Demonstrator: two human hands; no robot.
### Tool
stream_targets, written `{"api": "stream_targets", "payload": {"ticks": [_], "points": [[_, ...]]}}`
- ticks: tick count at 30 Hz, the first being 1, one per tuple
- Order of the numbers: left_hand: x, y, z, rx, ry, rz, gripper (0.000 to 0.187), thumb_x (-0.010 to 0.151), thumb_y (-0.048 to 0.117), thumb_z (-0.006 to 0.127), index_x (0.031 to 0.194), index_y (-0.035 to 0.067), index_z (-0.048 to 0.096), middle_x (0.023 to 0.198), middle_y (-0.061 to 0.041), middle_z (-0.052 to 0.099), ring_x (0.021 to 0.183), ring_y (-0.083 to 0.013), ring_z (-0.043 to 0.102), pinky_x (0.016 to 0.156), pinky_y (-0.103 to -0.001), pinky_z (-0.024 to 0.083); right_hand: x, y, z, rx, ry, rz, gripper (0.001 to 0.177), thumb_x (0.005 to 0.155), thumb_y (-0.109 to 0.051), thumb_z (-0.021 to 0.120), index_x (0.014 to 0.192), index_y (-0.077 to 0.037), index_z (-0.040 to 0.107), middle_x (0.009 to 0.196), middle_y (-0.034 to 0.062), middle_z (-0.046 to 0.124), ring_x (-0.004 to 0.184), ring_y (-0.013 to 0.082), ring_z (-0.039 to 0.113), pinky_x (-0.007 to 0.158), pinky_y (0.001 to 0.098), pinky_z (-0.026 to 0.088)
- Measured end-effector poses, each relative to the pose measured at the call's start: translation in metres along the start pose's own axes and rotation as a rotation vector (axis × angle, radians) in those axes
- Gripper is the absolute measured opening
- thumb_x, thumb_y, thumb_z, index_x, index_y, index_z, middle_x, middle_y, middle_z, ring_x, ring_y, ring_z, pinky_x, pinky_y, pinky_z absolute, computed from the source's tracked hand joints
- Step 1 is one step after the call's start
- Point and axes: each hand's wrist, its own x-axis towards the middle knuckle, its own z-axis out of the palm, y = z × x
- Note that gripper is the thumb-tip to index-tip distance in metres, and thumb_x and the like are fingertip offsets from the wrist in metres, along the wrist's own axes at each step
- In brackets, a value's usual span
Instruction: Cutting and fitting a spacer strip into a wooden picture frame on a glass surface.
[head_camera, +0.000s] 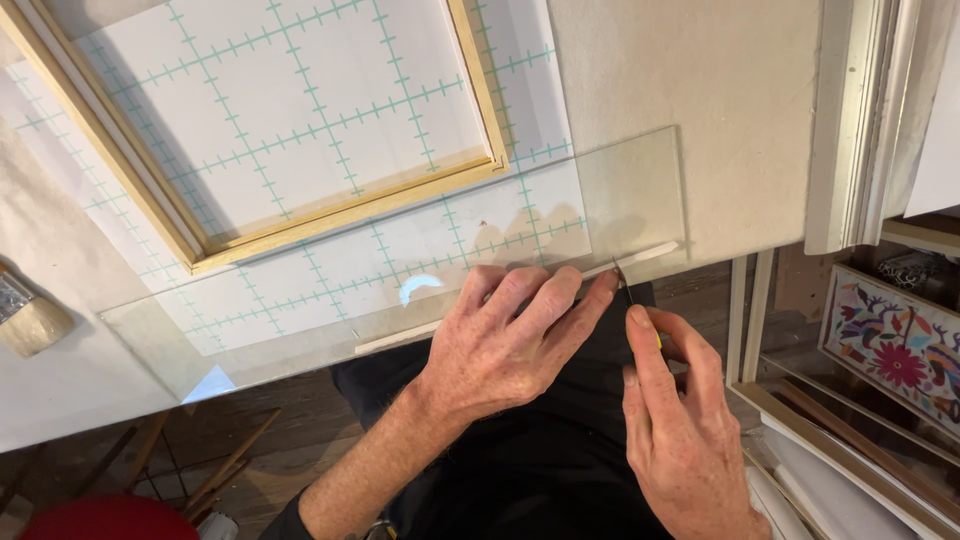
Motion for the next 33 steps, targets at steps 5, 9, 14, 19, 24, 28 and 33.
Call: {"api": "stream_targets", "payload": {"ticks": [5,9,14,19,24,28,33], "points": [[0.000,0.000,0.000,-0.027,0.023,-0.012,0.042,0.095,0.018,0.067,0.135,0.005,0.069,0.125,-0.005,0.056,0.105,-0.0190,0.056,0.084,-0.036,0.048,-0.001,-0.003,-0.001,-0.010,-0.020,0.050,0.059,0.091,0.002,0.063,0.147,-0.011,0.049,0.138,0.0190,0.053,0.104,0.0333,0.064,0.079,0.0424,0.058],[0.002,0.001,-0.002,-0.068,0.022,-0.049,0.042,0.094,0.017,0.067,0.134,0.006,0.069,0.124,-0.003,0.056,0.104,-0.0184,0.056,0.083,-0.036,0.046,-0.001,0.001,0.001,-0.031,0.011,-0.018,0.059,0.092,0.002,0.062,0.149,-0.008,0.047,0.136,0.0203,0.055,0.117,0.0401,0.062,0.086,0.0457,0.057],[0.003,0.004,-0.006,-0.105,-0.007,-0.076,0.044,0.093,0.017,0.067,0.135,0.006,0.069,0.123,-0.003,0.055,0.104,-0.0191,0.056,0.085,-0.037,0.044,-0.004,0.007,0.007,0.004,0.034,-0.041,0.061,0.093,0.004,0.061,0.151,-0.007,0.044,0.136,0.0221,0.055,0.115,0.0414,0.062,0.087,0.0459,0.056],[0.004,0.006,-0.007,-0.091,-0.019,-0.077,0.046,0.091,0.018,0.066,0.135,0.007,0.069,0.123,-0.003,0.055,0.105,-0.0189,0.056,0.085,-0.037,0.044,-0.007,0.006,0.008,0.044,0.029,-0.030,0.064,0.092,0.005,0.059,0.152,-0.006,0.042,0.137,0.0231,0.053,0.117,0.0420,0.060,0.088,0.0472,0.055],[0.003,0.007,-0.008,-0.098,-0.045,-0.073,0.046,0.091,0.018,0.065,0.135,0.007,0.068,0.125,-0.003,0.055,0.108,-0.0199,0.055,0.087,-0.038,0.045,-0.008,0.006,0.010,0.048,0.020,-0.007,0.065,0.090,0.006,0.059,0.152,-0.006,0.042,0.138,0.0237,0.053,0.120,0.0435,0.059,0.090,0.0487,0.054],[0.005,0.007,-0.008,-0.089,-0.041,-0.075,0.046,0.090,0.018,0.066,0.134,0.007,0.069,0.124,-0.003,0.055,0.107,-0.0202,0.055,0.086,-0.038,0.045,-0.009,0.009,0.011,0.057,0.047,-0.052,0.064,0.092,0.004,0.059,0.153,-0.006,0.041,0.137,0.0240,0.054,0.120,0.0432,0.059,0.093,0.0482,0.054],[0.004,0.008,-0.004,-0.076,-0.029,-0.066,0.045,0.088,0.015,0.068,0.133,0.008,0.070,0.122,-0.002,0.054,0.105,-0.0200,0.054,0.085,-0.038,0.044,-0.009,0.008,0.009,0.029,0.033,-0.068,0.066,0.091,0.003,0.058,0.154,-0.006,0.038,0.136,0.0240,0.055,0.119,0.0436,0.060,0.094,0.0498,0.054]]}}
